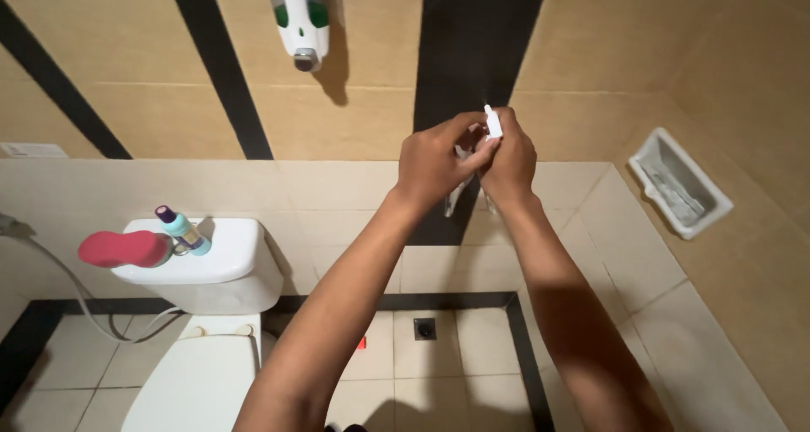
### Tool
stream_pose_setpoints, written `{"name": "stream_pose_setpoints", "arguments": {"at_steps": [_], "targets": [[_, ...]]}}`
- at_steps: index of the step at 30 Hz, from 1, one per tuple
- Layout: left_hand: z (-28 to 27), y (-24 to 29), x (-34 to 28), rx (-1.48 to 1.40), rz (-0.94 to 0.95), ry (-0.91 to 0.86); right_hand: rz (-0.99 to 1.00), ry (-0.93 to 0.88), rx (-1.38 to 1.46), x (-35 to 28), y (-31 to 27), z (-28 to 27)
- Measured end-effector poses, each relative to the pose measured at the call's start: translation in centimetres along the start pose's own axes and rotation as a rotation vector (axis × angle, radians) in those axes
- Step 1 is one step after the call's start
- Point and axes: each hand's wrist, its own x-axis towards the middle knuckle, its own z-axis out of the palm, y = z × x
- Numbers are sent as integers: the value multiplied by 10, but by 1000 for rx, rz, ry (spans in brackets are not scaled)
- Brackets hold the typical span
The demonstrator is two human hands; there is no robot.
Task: The person sprays a cleaning solution from a white bottle onto the bathroom walls and wipes the surfaces with their hand. They move around the room, cleaning the wall near the toilet and the wall above the sink.
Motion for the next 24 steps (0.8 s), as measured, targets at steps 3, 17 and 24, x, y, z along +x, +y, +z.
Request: {"name": "stream_pose_setpoints", "arguments": {"at_steps": [3, 17, 24], "targets": [[16, 5, -3, -30, -2, -36, 9, 29, -42, -5, 10, -12], [88, 16, -9, -159, -8, -147, 71, 120, -172, -20, 67, -50], [94, 7, -17, -149, -28, -168, 232, 68, -154, -24, 69, -46]]}}
